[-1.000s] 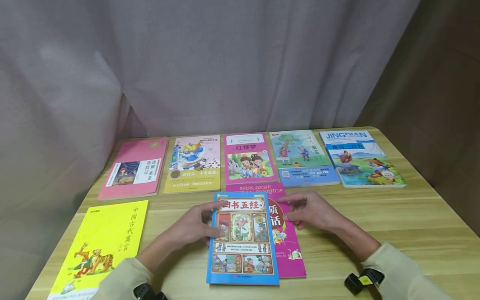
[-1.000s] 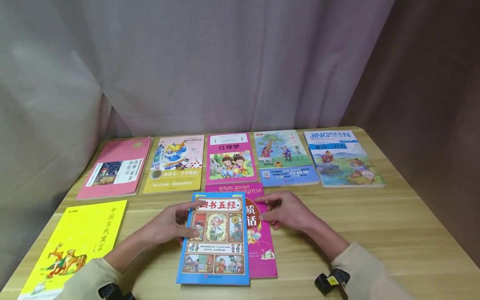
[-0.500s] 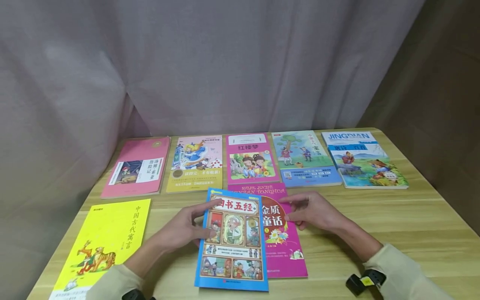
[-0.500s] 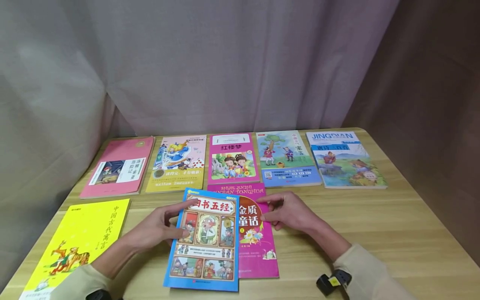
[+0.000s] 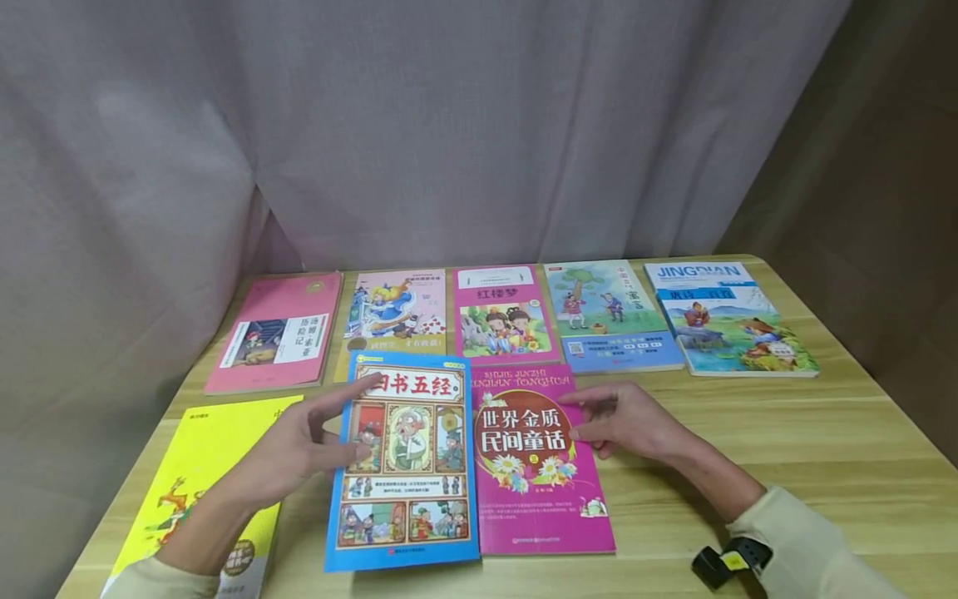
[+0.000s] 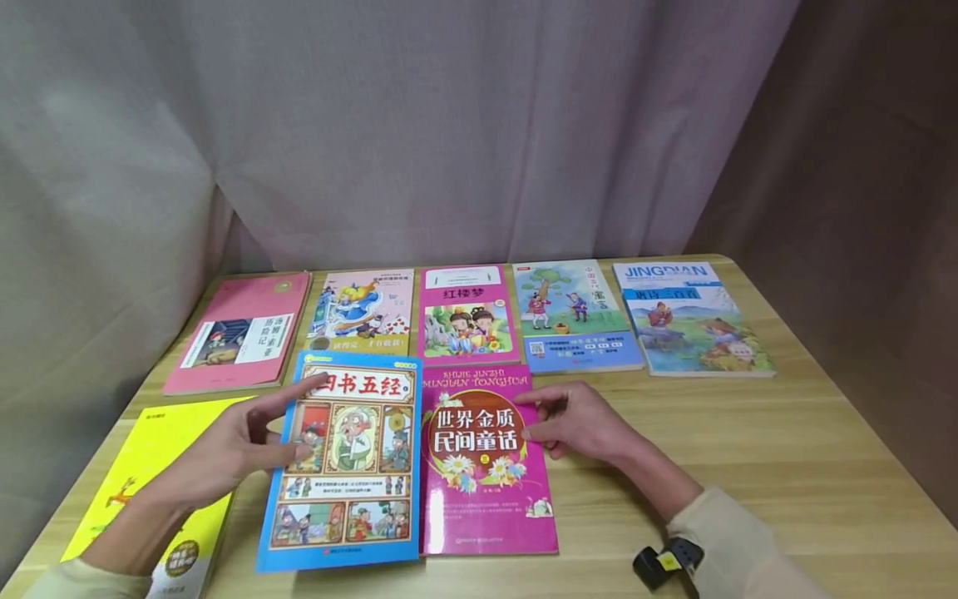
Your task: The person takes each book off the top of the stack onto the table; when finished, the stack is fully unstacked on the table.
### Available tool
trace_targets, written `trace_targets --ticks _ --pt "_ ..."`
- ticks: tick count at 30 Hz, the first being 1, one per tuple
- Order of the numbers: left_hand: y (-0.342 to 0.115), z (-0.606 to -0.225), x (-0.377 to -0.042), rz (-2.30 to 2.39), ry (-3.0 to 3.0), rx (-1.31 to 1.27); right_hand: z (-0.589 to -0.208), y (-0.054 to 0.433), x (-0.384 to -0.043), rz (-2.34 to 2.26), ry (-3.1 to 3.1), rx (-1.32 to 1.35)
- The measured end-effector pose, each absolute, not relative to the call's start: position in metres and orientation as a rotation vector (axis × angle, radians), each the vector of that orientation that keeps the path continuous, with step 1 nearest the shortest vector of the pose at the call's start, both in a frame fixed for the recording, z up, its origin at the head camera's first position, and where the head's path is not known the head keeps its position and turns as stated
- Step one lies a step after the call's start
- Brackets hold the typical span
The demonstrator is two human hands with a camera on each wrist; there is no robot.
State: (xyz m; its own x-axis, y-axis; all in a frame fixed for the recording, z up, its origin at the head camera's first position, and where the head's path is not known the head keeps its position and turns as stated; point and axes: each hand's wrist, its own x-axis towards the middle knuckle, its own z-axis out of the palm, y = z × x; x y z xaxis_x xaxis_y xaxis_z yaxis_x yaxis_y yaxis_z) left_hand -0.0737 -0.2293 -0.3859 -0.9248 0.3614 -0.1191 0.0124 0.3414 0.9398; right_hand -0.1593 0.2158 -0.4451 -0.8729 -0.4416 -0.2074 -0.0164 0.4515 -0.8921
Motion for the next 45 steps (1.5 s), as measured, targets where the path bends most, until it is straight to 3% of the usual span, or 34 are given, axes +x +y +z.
trace_targets --ticks 8,17,45 --pt "-0.26 -0.382 -0.064 1.587 2.298 0.171 -0.443 0.216 -0.16 -1.398 2.306 -0.359" --pt "-0.276 -0.413 -0.073 1.648 2.155 0.139 -0.445 0.216 -0.16 -1.391 2.307 -0.38" --pt "-0.26 -0.422 -0.081 1.283 2.421 -0.096 -0.444 0.216 -0.16 -1.388 2.306 -0.382"
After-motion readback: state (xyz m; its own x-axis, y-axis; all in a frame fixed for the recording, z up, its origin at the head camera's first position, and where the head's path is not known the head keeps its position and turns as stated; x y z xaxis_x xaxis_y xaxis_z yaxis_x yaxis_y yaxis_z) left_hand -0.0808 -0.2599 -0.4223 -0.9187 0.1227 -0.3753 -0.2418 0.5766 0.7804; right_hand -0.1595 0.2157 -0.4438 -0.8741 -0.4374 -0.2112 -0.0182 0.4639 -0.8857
